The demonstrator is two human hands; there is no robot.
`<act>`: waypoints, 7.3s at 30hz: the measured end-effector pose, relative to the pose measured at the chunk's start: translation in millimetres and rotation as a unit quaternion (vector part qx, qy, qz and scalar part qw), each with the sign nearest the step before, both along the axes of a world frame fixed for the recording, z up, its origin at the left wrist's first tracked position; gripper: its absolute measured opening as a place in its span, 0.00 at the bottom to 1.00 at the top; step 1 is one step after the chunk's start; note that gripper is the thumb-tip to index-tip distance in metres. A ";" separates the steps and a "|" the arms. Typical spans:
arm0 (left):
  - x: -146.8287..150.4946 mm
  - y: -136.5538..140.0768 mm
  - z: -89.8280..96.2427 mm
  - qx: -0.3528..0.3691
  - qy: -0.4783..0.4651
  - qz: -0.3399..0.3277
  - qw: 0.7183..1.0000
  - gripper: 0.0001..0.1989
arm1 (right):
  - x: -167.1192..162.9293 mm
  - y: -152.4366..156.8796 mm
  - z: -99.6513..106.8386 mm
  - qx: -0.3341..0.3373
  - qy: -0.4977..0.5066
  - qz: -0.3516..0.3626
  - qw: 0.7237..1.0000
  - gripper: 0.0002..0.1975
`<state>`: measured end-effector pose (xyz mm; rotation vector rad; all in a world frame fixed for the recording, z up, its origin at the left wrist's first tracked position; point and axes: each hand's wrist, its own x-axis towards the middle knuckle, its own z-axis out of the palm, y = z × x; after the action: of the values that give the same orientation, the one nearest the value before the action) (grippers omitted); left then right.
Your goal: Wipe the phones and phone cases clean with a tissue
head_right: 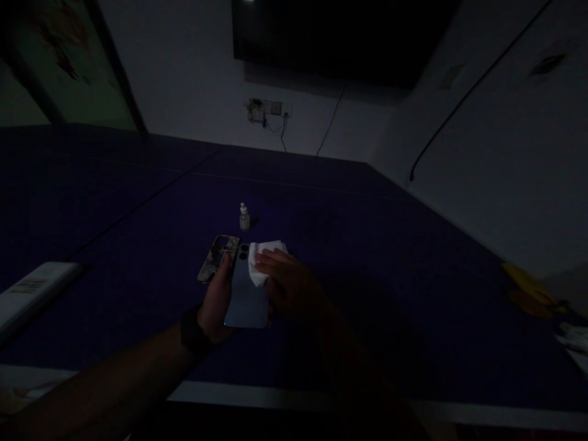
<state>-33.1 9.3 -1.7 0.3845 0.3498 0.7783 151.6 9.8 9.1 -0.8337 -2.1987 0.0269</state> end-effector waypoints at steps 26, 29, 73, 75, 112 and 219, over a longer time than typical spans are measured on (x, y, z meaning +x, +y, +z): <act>2.0 2.0 0.1 0.002 0.002 0.055 0.999 0.36 | 2.1 -2.4 1.1 -0.019 0.001 0.078 0.997 0.18; 1.4 2.3 -0.4 -0.007 -0.006 0.027 1.000 0.38 | 7.1 -3.5 3.0 -0.009 0.035 0.041 0.999 0.17; 0.3 1.1 -5.8 -0.008 -0.003 0.030 0.999 0.40 | -3.7 -5.1 4.0 -0.017 0.036 0.046 0.998 0.18; -3.5 0.9 -6.7 0.009 -0.002 0.003 1.000 0.42 | 1.8 -4.3 5.1 -0.002 0.063 0.005 0.998 0.18; -5.8 -2.3 -4.7 0.036 -0.027 -0.050 0.998 0.46 | 4.1 2.3 1.4 -0.098 0.220 -0.139 0.961 0.17; 3.1 -2.8 -0.1 -0.027 0.005 0.039 0.999 0.41 | 0.0 -4.3 4.9 0.000 0.060 0.046 0.997 0.19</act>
<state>-30.0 6.4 -1.7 0.3264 0.3972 0.8422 151.6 5.5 14.1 -0.7114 -2.1214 0.1183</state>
